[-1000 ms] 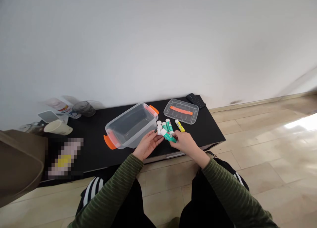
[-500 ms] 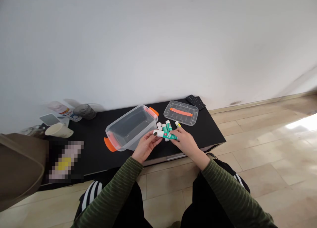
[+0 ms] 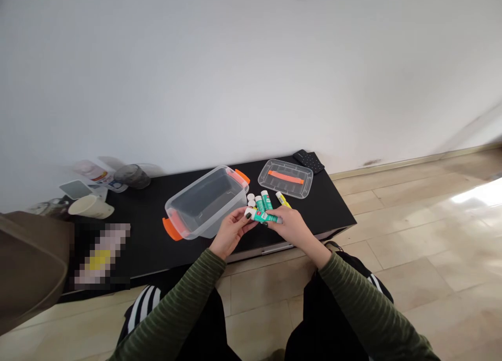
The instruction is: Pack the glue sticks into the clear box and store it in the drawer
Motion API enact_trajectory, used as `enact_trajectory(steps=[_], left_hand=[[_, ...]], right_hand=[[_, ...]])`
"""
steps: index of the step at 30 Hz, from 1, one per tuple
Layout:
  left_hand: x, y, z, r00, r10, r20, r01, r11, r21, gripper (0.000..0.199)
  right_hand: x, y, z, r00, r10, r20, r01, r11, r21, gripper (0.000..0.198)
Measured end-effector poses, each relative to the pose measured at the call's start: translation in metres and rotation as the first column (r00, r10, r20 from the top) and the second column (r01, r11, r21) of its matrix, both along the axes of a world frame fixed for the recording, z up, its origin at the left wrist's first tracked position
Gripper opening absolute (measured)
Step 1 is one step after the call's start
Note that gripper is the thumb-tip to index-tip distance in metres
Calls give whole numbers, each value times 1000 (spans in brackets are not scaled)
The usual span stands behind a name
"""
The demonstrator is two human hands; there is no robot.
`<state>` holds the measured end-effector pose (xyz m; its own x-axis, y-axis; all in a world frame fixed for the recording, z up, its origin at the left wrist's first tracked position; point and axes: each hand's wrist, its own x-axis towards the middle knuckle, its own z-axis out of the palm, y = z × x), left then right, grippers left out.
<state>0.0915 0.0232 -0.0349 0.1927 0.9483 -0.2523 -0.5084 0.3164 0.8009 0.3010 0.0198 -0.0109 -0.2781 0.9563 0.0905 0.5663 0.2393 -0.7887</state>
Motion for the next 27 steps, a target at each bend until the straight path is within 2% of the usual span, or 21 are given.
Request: enact_trajectory(steps=[2,4,6,8,12,15,19,22,24,27], left_hand=[[0,-1,-1,1000,0,-20,1,1000,11,40],[1,0,-1,999,-5,-40,6,1000,20,41],[3,2,-2,997,-18,-70,20,999,40,42],[5,7,-3,992,-29,-123,38,996,75,43],[8,18,-10,940,70,-334,-18,987,159,40],[6,24,-17,818,168,-550,-56,975,214,31],[4,25,-23,653,241,-718,51,932,358,32],[5,25,-28,499,286,-818,221,870,440,37],[7,24,-31,389,287,-875,325,847,422,38],[10,24,-35,263,266,-927,411,839,357,35]], right_hand=[[0,0,0,996,-6,-88,-9,986,-165,34],[-1,0,-2,981,-15,-191,-49,945,-323,42],[-1,1,-4,970,-20,-244,-87,902,-423,49],[-1,4,-6,973,-11,-229,-93,893,-440,47],[2,15,-6,998,-30,-61,9,948,-318,31],[5,24,-4,977,-130,171,165,964,-207,25],[8,32,-6,845,-246,476,325,941,-91,30],[7,38,-9,766,-229,601,353,931,-95,34],[4,41,-12,736,-206,645,354,929,-106,36],[-4,43,-16,711,-183,679,345,932,-110,37]])
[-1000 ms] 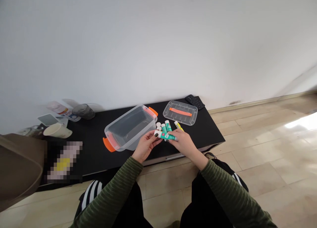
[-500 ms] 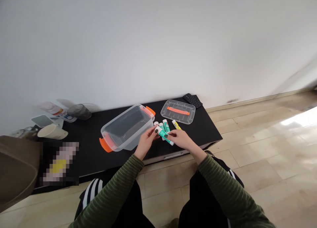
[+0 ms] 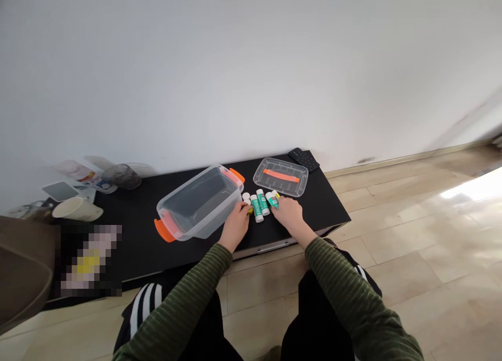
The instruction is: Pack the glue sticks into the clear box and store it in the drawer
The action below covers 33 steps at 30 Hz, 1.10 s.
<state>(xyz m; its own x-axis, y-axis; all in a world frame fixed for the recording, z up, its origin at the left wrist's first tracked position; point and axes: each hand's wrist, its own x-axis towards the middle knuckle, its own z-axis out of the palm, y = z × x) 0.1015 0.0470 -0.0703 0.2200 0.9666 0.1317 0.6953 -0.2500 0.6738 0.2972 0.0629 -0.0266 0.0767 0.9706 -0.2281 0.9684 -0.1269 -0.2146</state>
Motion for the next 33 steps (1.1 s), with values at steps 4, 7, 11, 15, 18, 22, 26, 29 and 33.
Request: enact_trajectory(steps=[4,7,11,15,18,22,26,29,33], left_hand=[[1,1,-4,993,-14,-121,13,1000,-10,33],[0,2,-5,991,-11,-136,9,1000,-16,30],[-1,3,-6,998,24,-55,-27,998,-56,25],[-1,3,-5,996,51,-72,-60,990,-126,25],[-2,3,-5,995,91,-28,-94,983,-160,20],[-3,4,-5,990,139,37,-129,971,-199,13],[-5,3,-6,979,165,118,-138,967,-213,12],[-3,2,-4,893,249,376,-142,946,-290,13],[2,2,0,539,436,721,30,845,-534,29]], right_hand=[[-10,0,-5,999,30,30,-30,999,11,37],[-9,2,-5,998,54,27,-55,998,26,35],[4,9,-3,1000,28,13,-29,998,63,28],[18,17,-8,1000,-6,20,5,999,41,25],[22,19,-13,1000,-7,15,7,1000,-12,28],[19,18,-16,1000,11,26,-10,999,-38,32],[18,18,-13,999,2,36,-1,999,-49,32],[18,15,-7,1000,8,6,-8,1000,1,30],[12,1,2,990,52,-130,-37,992,120,26]])
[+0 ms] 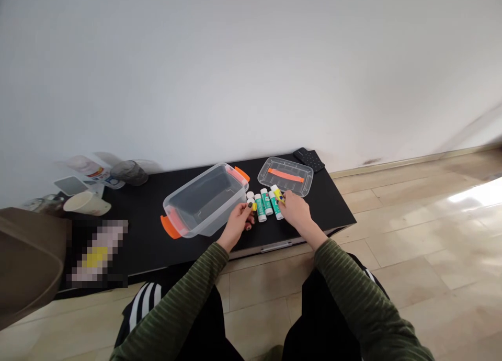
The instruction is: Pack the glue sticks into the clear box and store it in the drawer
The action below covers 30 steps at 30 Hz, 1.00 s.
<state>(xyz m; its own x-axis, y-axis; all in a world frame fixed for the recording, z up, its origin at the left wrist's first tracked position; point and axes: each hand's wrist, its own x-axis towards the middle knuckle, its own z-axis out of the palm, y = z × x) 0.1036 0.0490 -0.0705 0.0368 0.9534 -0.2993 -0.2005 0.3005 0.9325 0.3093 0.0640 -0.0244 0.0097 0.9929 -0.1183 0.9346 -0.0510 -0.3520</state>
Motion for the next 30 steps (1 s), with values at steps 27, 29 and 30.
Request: enact_trajectory(steps=[27,29,30], left_hand=[[-2,-14,22,916,-12,401,36,998,-53,33],[-3,-15,22,916,-16,400,39,998,-48,33],[-3,-16,22,916,-20,400,40,998,-42,33]], right_hand=[[-10,-39,6,913,376,-159,-308,890,336,28],[-10,-39,6,907,386,-169,-311,884,349,28],[-10,-39,6,900,394,-185,-314,881,353,29]])
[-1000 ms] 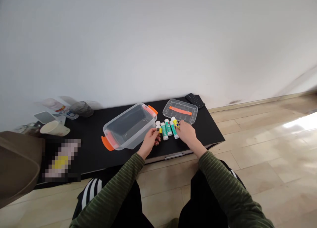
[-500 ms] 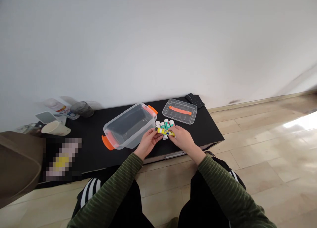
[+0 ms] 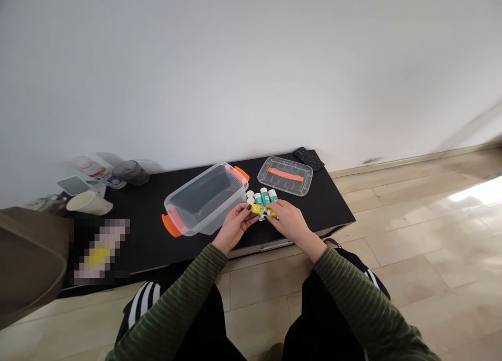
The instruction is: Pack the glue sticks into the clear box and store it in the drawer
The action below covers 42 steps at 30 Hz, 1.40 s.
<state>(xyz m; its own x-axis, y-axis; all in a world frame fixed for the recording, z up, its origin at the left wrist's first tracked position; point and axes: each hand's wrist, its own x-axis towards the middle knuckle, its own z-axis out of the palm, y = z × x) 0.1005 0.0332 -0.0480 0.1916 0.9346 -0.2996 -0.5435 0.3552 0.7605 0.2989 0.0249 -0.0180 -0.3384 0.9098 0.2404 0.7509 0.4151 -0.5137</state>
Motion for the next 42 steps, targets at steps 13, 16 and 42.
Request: enact_trajectory(steps=[13,16,42], left_hand=[[3,-4,0,997,-68,-27,68,997,24,34],[6,-1,0,990,-96,-104,104,992,77,37],[2,20,-26,-169,333,-928,534,822,198,40]], right_hand=[[-1,-3,5,972,-63,-226,-28,925,-378,25],[-1,-1,7,986,-35,-165,-39,904,-425,22],[10,42,-14,817,-325,477,480,841,-249,27]])
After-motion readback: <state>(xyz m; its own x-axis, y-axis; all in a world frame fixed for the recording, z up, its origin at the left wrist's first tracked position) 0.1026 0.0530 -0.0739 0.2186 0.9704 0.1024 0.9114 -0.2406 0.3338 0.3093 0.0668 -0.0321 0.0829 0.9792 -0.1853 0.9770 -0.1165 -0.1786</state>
